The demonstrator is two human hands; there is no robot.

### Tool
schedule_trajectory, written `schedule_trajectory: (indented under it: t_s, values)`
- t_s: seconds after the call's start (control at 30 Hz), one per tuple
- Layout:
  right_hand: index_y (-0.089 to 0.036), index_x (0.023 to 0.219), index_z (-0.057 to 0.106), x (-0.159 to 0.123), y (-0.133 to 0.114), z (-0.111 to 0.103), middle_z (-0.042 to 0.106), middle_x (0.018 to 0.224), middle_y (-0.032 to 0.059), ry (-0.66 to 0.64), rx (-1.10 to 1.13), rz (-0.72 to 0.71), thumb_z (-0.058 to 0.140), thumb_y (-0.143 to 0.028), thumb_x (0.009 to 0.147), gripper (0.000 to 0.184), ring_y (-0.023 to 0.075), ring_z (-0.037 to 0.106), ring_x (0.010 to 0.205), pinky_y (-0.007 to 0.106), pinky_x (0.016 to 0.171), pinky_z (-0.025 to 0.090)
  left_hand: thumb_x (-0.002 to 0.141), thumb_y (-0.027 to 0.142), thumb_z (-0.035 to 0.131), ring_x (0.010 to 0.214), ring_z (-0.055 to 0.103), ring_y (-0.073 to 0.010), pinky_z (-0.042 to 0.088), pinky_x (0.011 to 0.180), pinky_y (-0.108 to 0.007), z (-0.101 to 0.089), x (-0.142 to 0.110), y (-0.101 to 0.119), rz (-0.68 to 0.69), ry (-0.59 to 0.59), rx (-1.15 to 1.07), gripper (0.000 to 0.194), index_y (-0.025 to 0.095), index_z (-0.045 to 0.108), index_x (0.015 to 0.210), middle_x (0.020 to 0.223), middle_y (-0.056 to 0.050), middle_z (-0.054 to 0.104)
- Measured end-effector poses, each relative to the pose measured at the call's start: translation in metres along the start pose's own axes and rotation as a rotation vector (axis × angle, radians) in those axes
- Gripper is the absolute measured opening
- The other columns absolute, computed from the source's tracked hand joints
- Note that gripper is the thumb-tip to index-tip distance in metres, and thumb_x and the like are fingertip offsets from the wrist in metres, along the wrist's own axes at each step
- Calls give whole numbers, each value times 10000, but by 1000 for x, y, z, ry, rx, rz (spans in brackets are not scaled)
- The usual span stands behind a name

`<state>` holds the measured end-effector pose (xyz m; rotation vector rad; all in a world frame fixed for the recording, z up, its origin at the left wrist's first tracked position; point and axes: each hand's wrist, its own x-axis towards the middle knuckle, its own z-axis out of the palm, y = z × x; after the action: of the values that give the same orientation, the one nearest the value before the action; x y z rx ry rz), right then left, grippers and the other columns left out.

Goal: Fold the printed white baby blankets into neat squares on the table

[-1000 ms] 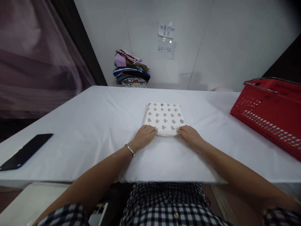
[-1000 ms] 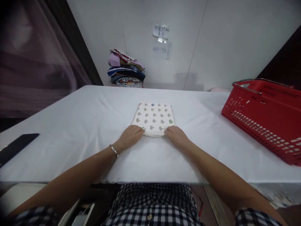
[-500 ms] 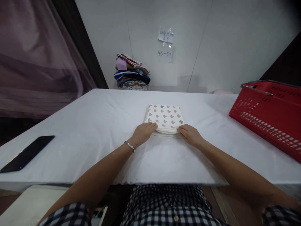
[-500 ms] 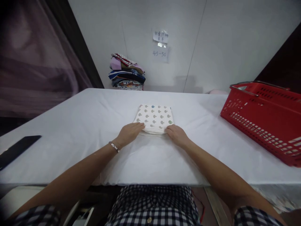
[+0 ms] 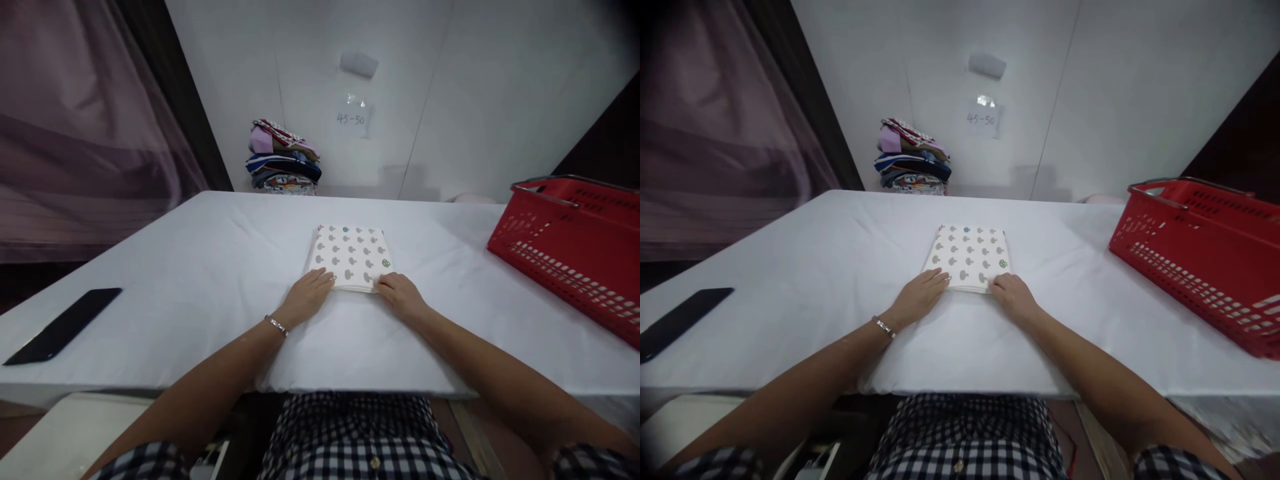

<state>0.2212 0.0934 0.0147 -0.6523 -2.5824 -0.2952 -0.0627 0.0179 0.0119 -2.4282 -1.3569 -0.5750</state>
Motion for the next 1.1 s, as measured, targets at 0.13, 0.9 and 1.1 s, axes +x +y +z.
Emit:
schedule_trajectory:
  t_s: [0.13, 0.9, 1.1]
  values:
    - [-179, 936, 639, 3, -1, 1, 628, 892, 79, 10, -14, 0, 453, -111, 872, 208, 201, 511, 825, 309, 669, 361, 904, 329, 453, 1221, 470, -237, 381, 1025, -442, -17, 25, 17, -108, 9, 14, 281, 186, 586, 1106, 1229, -79, 590]
    - [-153, 1468, 139, 31, -34, 29, 245, 1492, 128, -199, 19, 63, 362, -506, 911, 696, 263, 199, 1378, 501, 1089, 215, 921, 269, 369, 1271, 401, -174, 253, 1094, -411, 6, 26, 23, -173, -44, -165, 337, 244, 508, 1227, 1285, -19, 551]
    - [-174, 1471, 142, 25, -32, 32, 211, 1505, 113, -196, -3, 65, 363, -513, 910, 692, 264, 169, 1385, 482, 1101, 190, 898, 259, 385, 1061, 557, -172, 395, 984, -347, 2, 28, 3, -565, 104, -271, 284, 221, 659, 834, 1048, -35, 667]
